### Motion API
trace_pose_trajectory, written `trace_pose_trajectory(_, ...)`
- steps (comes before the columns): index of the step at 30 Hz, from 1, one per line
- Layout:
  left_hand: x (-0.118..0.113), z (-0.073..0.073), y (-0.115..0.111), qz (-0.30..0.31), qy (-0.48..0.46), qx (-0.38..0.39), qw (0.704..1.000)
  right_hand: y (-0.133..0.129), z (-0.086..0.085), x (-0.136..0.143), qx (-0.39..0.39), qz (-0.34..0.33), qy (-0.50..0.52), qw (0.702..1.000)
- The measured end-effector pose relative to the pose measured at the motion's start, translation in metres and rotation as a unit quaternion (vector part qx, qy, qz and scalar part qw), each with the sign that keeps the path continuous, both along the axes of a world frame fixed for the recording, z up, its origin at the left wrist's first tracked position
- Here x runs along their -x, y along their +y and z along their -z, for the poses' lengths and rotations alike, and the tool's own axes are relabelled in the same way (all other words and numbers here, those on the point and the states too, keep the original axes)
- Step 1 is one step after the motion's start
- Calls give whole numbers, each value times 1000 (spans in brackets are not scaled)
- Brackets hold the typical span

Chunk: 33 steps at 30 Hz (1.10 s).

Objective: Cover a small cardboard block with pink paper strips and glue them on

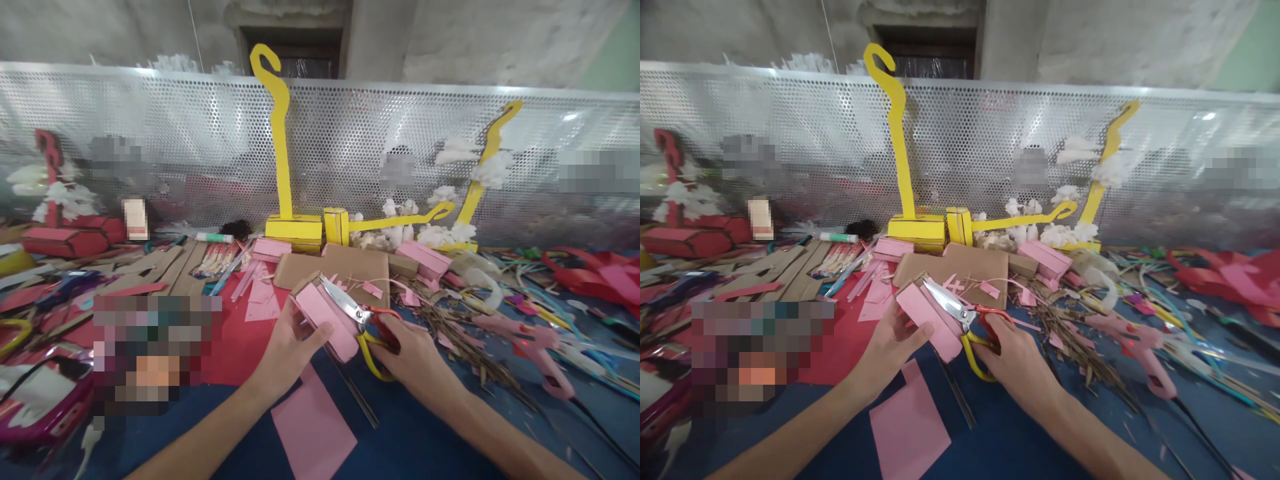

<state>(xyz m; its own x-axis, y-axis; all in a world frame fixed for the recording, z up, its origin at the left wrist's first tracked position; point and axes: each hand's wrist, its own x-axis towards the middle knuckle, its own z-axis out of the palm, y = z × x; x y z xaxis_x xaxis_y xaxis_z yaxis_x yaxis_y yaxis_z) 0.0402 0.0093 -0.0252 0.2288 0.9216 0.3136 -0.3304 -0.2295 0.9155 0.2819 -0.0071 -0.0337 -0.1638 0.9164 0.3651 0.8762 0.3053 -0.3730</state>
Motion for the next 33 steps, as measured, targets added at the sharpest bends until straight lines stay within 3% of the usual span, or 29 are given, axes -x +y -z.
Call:
trace_pose_trajectory(23, -2, -12, -7, 8, -45, 74, 996, 0, -2, 2, -34, 4, 19, 999)
trace_pose_trajectory(33, 1, -9, -9, 27, -68, 118, 990, -2, 1, 2, -51, -1, 28, 998)
